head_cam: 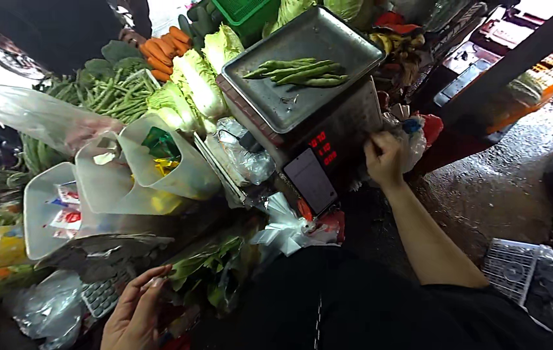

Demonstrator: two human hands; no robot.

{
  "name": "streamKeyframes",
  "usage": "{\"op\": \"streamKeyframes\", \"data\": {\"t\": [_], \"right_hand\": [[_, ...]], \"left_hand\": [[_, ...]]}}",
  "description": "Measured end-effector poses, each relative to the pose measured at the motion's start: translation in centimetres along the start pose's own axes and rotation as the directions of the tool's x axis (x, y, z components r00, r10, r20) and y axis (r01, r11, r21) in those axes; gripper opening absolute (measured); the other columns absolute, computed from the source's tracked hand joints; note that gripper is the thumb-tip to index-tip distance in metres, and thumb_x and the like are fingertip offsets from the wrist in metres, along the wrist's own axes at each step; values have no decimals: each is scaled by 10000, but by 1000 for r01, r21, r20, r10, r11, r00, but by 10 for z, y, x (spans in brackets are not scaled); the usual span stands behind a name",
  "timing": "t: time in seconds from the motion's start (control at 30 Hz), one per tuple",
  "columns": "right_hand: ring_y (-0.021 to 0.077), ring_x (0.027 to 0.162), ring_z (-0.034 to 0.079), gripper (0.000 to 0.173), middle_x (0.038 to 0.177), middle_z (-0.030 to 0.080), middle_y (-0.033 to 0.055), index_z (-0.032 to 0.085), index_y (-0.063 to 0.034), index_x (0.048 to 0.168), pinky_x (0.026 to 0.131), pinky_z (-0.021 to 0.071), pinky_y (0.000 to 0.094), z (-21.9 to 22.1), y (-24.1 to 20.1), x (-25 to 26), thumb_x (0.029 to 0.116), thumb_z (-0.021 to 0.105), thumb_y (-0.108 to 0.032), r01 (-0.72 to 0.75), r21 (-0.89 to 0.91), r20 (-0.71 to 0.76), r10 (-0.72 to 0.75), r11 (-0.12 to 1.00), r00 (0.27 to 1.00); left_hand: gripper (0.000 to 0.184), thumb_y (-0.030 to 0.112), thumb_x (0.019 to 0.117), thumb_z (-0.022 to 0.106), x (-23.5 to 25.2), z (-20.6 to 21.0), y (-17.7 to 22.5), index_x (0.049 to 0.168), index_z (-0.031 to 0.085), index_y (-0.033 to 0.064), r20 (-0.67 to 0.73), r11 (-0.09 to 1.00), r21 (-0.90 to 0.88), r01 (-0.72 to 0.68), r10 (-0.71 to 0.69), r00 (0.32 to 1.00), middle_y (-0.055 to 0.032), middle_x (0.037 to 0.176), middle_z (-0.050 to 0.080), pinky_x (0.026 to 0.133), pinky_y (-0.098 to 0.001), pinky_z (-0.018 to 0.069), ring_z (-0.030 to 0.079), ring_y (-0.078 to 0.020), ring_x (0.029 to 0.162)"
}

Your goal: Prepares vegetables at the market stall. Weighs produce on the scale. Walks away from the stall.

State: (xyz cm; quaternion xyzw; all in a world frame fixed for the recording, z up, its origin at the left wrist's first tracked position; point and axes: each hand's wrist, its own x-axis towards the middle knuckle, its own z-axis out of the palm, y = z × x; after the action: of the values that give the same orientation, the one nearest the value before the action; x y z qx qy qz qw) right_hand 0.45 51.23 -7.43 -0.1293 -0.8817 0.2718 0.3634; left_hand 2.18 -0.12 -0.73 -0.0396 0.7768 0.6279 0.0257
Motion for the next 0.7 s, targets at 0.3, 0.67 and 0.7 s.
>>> {"op": "streamKeyframes", "data": {"t": [0.3, 0.67, 0.7], "right_hand": [[307, 799, 646, 327, 883, 661, 171, 768, -52, 1174, 715, 527, 480, -8, 2, 14, 1010, 506, -161, 15, -31, 56, -13, 999, 998], [440, 914, 715, 454, 1003, 740, 216, 545, -192, 1511, 749, 519, 632, -19, -30, 59, 1084, 401, -250, -51, -392, 322, 188, 919, 928], [445, 907, 714, 455, 994, 736, 221, 533, -198, 1518, 738, 518, 633, -21, -30, 60, 1091, 391, -261, -31, -420, 351, 194, 907, 916]], "left_hand": [[216, 118, 1042, 457, 5, 4, 2, 1197, 606, 101, 0, 1000, 0, 19, -19, 1000, 56, 1099, 703, 794, -213, 571, 672, -40, 927], [216, 144, 1035, 477, 1, 3, 0, 1192, 618, 96, -13, 999, 25, 25, -25, 1000, 47, 1075, 704, 755, -198, 570, 672, -35, 918], [221, 149, 1034, 479, 1, 4, 0, 1193, 621, 94, -15, 999, 26, 28, -27, 1000, 42, 1072, 704, 747, -196, 568, 672, -36, 914]]}}
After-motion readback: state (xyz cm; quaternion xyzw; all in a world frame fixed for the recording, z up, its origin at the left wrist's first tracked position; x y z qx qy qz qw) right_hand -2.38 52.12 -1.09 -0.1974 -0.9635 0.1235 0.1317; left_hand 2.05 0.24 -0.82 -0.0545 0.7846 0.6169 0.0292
